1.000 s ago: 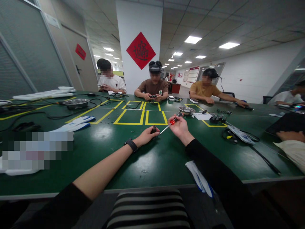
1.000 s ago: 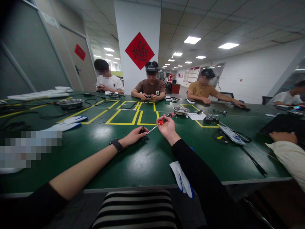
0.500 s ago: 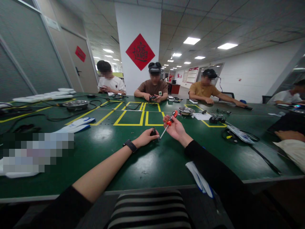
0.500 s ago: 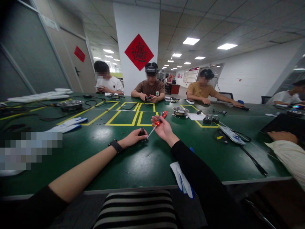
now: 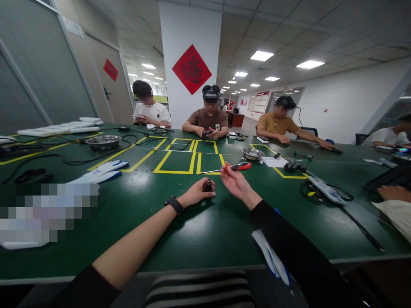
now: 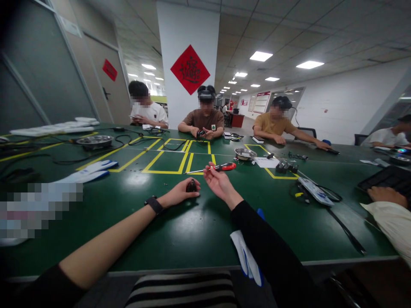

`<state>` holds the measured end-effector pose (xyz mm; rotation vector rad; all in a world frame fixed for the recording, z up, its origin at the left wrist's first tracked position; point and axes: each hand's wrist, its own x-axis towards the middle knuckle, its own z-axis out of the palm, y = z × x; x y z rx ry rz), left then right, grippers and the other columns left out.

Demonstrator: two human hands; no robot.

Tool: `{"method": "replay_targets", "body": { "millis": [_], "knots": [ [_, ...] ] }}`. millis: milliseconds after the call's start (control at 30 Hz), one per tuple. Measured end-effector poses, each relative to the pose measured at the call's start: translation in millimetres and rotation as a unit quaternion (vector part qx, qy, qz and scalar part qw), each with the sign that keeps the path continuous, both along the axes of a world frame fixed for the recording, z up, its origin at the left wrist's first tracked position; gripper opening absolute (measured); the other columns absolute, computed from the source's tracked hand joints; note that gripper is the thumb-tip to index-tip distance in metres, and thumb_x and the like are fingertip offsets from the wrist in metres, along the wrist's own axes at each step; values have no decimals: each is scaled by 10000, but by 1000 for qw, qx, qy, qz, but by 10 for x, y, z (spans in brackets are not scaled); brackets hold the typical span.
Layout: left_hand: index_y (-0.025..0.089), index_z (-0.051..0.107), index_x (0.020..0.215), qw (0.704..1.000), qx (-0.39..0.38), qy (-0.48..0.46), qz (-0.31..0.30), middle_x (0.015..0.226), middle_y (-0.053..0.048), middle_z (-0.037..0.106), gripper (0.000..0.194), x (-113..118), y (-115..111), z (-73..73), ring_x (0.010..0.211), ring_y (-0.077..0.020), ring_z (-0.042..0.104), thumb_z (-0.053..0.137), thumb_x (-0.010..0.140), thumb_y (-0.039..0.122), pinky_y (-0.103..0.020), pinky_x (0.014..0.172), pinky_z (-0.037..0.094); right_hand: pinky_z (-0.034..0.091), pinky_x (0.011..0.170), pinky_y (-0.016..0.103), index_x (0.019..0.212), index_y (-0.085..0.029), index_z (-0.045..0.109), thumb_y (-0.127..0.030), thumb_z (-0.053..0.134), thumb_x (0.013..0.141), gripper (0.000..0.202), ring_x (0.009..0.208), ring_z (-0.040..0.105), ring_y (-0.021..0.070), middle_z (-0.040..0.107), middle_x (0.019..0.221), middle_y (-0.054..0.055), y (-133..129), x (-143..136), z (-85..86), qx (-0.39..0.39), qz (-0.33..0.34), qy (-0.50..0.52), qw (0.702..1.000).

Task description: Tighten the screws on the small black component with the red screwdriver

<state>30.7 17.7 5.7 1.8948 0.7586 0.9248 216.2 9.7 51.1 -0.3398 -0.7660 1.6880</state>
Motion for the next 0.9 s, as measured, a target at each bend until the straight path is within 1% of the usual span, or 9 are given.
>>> {"method": "replay_targets", "body": {
  "millis": [33,100,167,233,367,500,567,700,900],
  "knots": [
    [149,525,994,1000,9,6,-4,940,-50,617,377,-9,2,4,881,-160,586,698,685,276,-341,853,452,545,727,235,975,-171,544,-123,590,789,198,780,657,115,676,868,38,12,-2,1,-1,-16,-7,1000],
    [146,541,979,1000,24,14,-9,942,-56,619,340,-24,6,9,886,-164,584,687,699,271,-342,866,445,556,657,257,940,-179,538,-254,589,814,156,709,662,132,681,839,52,22,-21,7,12,-56,-41,998],
    [145,547,976,999,30,18,-13,960,-63,617,307,-35,5,18,896,-167,581,667,721,266,-341,873,441,540,535,247,904,-189,520,-393,564,818,226,580,640,135,673,745,45,-2,-62,23,54,-107,-74,990],
    [147,549,973,999,31,24,-14,975,-66,614,278,-42,-4,33,903,-171,577,645,743,271,-340,873,439,498,441,228,893,-202,496,-469,541,809,283,473,595,125,649,666,19,-60,-116,45,97,-156,-99,978],
    [165,548,959,998,37,41,-7,956,-49,618,241,-53,-21,65,884,-170,569,608,774,307,-328,848,437,462,416,187,936,-228,473,-429,541,815,244,422,543,85,606,640,-35,-209,-204,86,153,-204,-152,955],
    [164,546,940,997,55,49,-3,938,-41,612,225,-62,-11,55,869,-165,555,592,785,320,-312,837,426,438,425,168,949,-222,477,-382,555,812,225,436,530,72,601,657,-37,-291,-228,86,205,-231,-192,932],
    [159,540,939,997,57,50,-9,939,-42,604,218,-65,-2,37,866,-161,549,579,794,317,-303,836,422,440,441,178,952,-217,474,-381,548,816,225,448,535,77,603,662,-31,-305,-232,73,223,-229,-208,924],
    [165,522,930,996,64,56,-11,921,-24,586,201,-51,17,14,850,-153,533,564,804,316,-287,823,415,443,462,195,951,-209,468,-390,539,819,235,451,534,82,606,667,-24,-328,-248,56,233,-210,-224,923],
    [158,501,940,995,62,75,-13,898,-12,565,240,34,80,23,826,-152,512,553,805,349,-280,796,410,460,500,216,956,-195,486,-385,536,820,240,483,547,92,596,680,-17,-365,-243,77,267,-216,-251,905]
  ]
}}
